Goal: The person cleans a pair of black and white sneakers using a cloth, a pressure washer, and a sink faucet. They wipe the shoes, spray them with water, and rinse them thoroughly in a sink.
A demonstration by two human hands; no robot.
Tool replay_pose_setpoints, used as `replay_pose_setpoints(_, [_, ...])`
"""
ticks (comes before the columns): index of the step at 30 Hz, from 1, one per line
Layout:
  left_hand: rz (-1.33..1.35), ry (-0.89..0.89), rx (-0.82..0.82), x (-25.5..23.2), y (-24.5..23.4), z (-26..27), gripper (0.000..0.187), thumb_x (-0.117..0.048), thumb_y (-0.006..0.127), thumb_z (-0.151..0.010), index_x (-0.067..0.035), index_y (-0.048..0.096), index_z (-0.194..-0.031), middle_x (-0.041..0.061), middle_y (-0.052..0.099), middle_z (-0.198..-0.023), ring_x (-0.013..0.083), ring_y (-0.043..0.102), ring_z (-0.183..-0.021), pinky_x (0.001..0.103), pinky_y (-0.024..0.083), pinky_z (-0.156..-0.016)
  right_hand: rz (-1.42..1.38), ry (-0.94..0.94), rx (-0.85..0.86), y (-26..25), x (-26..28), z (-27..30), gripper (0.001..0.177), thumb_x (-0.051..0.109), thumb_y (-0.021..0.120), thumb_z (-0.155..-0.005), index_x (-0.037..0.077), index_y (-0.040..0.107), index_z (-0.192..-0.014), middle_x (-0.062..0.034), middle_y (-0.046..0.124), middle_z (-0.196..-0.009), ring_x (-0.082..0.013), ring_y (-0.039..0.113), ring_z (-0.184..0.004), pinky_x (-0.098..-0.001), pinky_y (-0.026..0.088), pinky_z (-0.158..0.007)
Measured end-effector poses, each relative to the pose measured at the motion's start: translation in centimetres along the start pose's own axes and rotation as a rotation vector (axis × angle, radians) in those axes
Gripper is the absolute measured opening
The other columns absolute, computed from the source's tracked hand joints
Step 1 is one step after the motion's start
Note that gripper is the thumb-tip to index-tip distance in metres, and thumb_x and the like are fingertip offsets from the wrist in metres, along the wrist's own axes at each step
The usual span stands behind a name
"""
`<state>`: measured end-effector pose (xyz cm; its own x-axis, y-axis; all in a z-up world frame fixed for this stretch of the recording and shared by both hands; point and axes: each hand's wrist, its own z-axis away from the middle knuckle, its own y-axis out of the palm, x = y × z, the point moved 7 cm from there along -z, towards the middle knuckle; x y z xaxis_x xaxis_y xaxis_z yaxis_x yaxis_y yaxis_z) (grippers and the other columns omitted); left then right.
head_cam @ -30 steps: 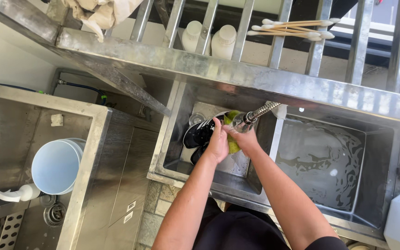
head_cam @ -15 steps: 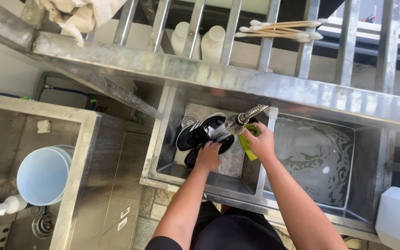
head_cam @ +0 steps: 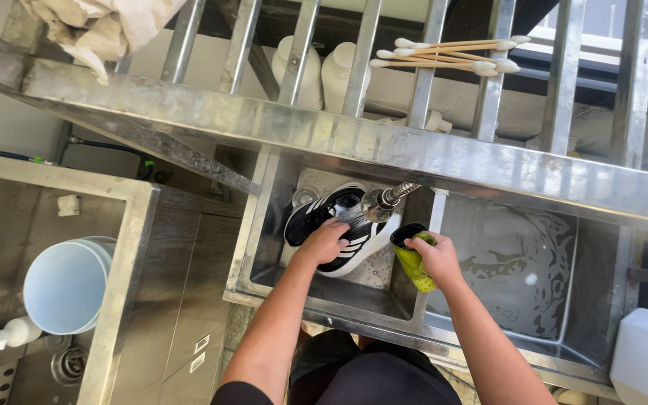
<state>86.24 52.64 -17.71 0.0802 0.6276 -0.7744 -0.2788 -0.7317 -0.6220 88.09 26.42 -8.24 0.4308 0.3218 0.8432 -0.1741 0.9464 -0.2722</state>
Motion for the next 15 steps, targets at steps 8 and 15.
replay_pose_setpoints(8, [0.341, -0.116, -0.237, -3.1, -6.1, 0.3, 0.053, -0.027, 0.070, -0.091, 0.002, 0.058, -0.134, 0.021, 0.061, -0.137, 0.0339, 0.053, -0.132, 0.039, 0.043, -0.111, 0.198, -0.015, 0.359, 6.3, -0.5, -1.2, 0.104, 0.049, 0.084, -0.081, 0.006, 0.030, -0.158, -0.0183, 0.049, -0.150, -0.0269, 0.049, -0.137, -0.0385, 0.039, -0.112])
replay_pose_setpoints(15, [0.341, -0.176, -0.304, -7.1, -11.6, 1.6, 0.042, -0.030, 0.063, -0.092, 0.000, 0.062, -0.122, 0.023, 0.071, -0.107, 0.0357, 0.067, -0.104, 0.041, 0.051, -0.090, -0.340, 0.218, 0.627, 11.8, -2.0, -0.3, 0.092, 0.049, 0.076, -0.080, 0.007, 0.038, -0.153, -0.0122, 0.056, -0.144, -0.0250, 0.057, -0.129, -0.0412, 0.046, -0.107])
